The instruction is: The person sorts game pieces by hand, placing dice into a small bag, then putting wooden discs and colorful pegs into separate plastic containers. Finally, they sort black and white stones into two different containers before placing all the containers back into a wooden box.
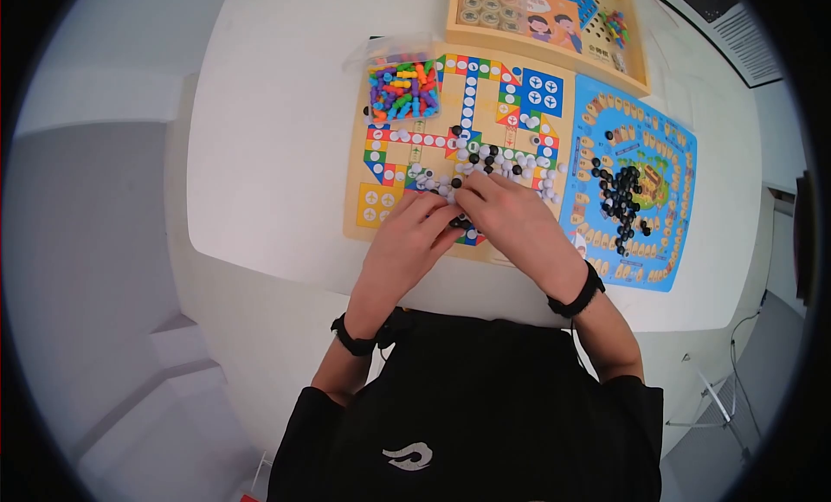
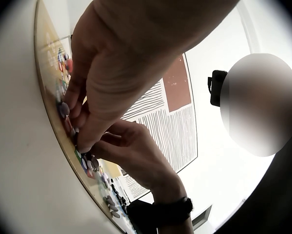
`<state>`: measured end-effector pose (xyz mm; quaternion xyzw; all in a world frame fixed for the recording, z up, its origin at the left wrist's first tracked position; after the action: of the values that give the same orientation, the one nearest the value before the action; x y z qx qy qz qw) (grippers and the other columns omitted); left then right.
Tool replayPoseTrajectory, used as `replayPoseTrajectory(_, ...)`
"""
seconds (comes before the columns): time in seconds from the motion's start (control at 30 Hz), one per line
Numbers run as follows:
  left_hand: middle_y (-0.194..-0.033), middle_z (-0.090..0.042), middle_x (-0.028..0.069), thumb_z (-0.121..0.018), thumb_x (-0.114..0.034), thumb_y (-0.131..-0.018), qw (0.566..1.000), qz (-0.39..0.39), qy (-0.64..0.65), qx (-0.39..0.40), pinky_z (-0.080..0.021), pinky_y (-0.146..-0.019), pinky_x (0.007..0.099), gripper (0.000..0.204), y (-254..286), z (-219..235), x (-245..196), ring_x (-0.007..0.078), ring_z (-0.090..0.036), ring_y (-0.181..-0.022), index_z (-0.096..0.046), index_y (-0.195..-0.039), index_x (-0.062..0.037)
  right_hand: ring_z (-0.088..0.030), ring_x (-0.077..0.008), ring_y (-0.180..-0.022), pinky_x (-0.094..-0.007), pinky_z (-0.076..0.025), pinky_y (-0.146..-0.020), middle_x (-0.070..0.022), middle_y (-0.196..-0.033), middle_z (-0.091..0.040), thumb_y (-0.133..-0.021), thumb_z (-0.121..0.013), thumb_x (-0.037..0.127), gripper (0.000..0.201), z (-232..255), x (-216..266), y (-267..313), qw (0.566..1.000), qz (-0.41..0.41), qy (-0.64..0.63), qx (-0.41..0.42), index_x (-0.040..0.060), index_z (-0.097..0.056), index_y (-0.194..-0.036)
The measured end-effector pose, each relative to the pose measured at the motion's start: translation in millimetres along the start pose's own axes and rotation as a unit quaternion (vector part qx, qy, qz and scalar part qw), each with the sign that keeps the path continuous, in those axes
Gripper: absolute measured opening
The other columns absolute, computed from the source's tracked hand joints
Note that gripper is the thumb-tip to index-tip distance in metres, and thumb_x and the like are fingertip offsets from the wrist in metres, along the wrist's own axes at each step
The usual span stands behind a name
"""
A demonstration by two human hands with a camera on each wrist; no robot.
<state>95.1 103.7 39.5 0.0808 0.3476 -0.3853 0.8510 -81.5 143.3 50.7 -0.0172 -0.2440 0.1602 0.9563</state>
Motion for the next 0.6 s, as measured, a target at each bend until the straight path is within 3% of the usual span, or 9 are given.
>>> replayPoseTrajectory(0.37,-0.098,-0.065,0.009,-0.083,-0.011,-0.08,0.999,0.037,-0.002,-0.011,-0.055,-0.079,0.0409,0.033,1.4,-10.0,-10.4,0.0306,-0.063,-0.093,-0.067,-0.108,-0.0053,-0.069,-0.0259,-0.084,-0.0375,-0.058,-0.07,-0.008,-0.092,-0.059,-0.081,-0.071,0.006,0.018,1.8,-1.6,1.2,1.0,-0.005,-0.001,0.006,0.0053,-0.064,-0.097)
replayPoseTrajectory(0.43,-0.093,-0.069,0.0064,-0.086,-0.01,-0.079,0.998,0.04,-0.02,-0.04,-0.058,-0.065,0.0363,0.029,0.4,-11.9,-12.5,0.0264,-0.067,-0.077,-0.07,-0.102,-0.0039,-0.069,-0.0264,-0.082,-0.0376,-0.058,-0.069,-0.0085,-0.092,-0.059,-0.081,-0.071,0.006,0.017,1.1,-1.8,-0.5,1.0,-0.004,0.004,0.006,0.0052,-0.064,-0.096)
replayPoseTrajectory(0.6,-0.092,-0.069,0.0069,-0.083,-0.006,-0.082,0.998,0.039,-0.033,-0.039,-0.058,-0.064,0.0363,0.024,0.6,-10.5,-12.3,0.0265,-0.069,-0.076,-0.07,-0.103,-0.0045,-0.07,-0.0278,-0.077,-0.0381,-0.059,-0.066,-0.0095,-0.09,-0.06,-0.081,-0.072,0.008,0.016,-6.2,-1.8,0.9,0.999,-0.025,0.032,0.025,0.0051,-0.063,-0.094)
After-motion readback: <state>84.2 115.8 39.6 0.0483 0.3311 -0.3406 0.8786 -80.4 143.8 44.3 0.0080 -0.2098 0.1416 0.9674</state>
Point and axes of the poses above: each hand's wrist, its own y-axis away from the middle knuckle, its own z-axis out of the back of the hand, x = y × z, the point moved 2 cm from there along -y, towards the middle knuckle
